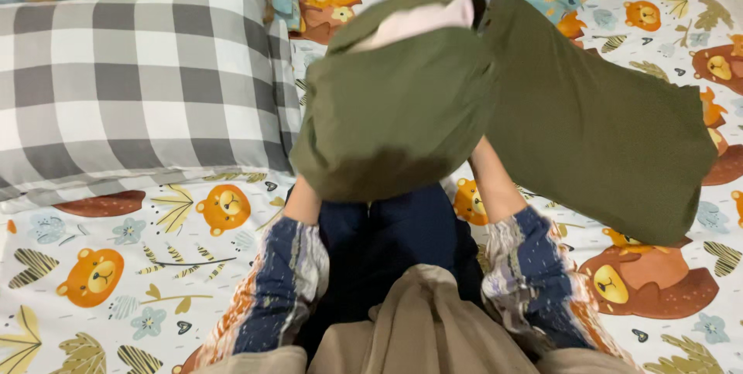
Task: The person smooths two plaid pillows, removes an olive green pillowcase from a pillow, and then slides the pillow back inside the same olive green pillowcase, smoothing it flat on the bed.
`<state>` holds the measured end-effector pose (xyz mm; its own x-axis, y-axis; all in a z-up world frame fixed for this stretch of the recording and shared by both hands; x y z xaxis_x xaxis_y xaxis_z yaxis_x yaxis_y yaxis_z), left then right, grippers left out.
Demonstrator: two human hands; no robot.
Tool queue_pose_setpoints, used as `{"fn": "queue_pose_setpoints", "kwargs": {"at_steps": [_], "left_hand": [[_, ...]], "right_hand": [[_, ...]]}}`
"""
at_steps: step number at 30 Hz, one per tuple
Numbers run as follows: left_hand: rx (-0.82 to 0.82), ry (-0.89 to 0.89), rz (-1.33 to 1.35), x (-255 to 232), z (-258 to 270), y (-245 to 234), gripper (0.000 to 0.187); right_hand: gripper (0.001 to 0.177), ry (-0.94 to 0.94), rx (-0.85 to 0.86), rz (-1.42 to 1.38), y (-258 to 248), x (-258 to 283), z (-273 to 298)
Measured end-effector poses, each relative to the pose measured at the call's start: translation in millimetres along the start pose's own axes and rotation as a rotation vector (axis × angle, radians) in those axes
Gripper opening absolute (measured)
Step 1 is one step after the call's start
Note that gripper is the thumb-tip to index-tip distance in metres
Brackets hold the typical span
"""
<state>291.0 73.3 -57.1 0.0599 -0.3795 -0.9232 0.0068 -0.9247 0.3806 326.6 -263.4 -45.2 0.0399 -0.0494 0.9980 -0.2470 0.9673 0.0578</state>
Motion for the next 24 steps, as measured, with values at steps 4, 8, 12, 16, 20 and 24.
{"fn": "queue_pose_setpoints", "kwargs": {"at_steps": [4,8,12,16,20,24], "left_hand": [[-0.036,-0.11,-0.08,-0.9,17.8,-36.8,0.06],[-0.071,0.024,-0.153,-83.9,20.9,-37.0,0.062],[-0.016,0.269,-0.317,-102.2,28.0,12.4,0.053],[0.25,0.344,-1.286,3.8,83.4,114.6,0.054],[0.288,0.309,-1.3,23.5,126.0,112.1,0.052],[0.272,0.309,-1.23,9.1,126.3,113.6,0.052]], "right_hand": [[0.049,-0.023,0.144,0.233,7.0,43.0,51.5],[0.056,-0.394,0.055,0.345,-29.7,193.9,90.9],[0.039,-0.674,-0.239,0.161,-60.0,222.5,78.7],[0.062,-0.407,0.113,1.314,48.1,49.9,39.3],[0.064,-0.007,0.477,0.965,33.8,0.3,67.4],[0.058,-0.141,0.358,0.631,12.4,110.3,38.2]]}}
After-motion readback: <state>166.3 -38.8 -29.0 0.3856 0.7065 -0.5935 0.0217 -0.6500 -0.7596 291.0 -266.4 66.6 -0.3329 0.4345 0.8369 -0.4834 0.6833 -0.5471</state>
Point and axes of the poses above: each hand's wrist, its own z-axis away from the middle knuckle, its own y-axis out of the palm, x = y × z, the point moved 9 cm from there along -z, towards the middle knuckle, and after that the axes turned 3 degrees about x, right-handed, at the moved point
